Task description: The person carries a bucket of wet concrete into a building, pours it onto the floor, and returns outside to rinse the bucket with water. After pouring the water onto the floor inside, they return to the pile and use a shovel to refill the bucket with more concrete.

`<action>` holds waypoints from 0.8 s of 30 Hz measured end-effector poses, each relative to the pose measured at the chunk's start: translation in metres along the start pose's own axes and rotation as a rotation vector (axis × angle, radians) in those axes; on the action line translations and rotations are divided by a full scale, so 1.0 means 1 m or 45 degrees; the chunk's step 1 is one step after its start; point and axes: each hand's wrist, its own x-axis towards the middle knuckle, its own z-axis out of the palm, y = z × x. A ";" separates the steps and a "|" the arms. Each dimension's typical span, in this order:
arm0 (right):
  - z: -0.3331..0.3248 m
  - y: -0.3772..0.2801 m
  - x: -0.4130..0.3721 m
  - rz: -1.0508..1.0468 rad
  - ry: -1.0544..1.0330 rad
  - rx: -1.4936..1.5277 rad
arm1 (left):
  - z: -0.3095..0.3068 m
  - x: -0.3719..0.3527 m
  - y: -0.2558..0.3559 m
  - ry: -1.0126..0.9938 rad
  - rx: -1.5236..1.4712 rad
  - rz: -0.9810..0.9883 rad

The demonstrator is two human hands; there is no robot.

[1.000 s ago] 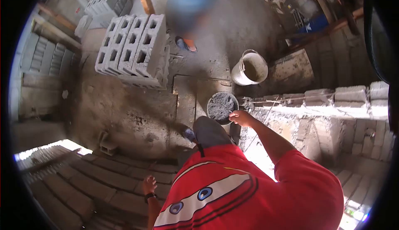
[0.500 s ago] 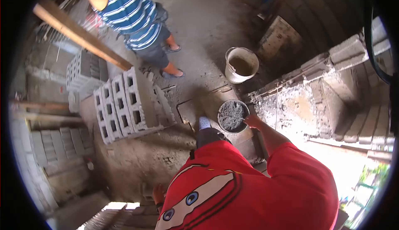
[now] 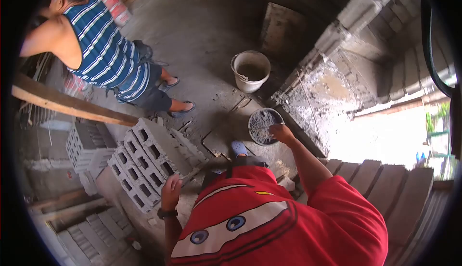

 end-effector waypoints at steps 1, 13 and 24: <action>-0.001 0.001 -0.024 0.186 0.126 0.109 | -0.004 0.018 0.007 -0.087 -0.096 0.039; 0.124 0.115 -0.345 1.118 -0.014 0.099 | -0.051 0.140 -0.027 -0.022 0.802 0.501; 0.043 0.041 -0.037 0.963 0.797 1.232 | -0.001 0.198 -0.087 -0.057 1.102 0.114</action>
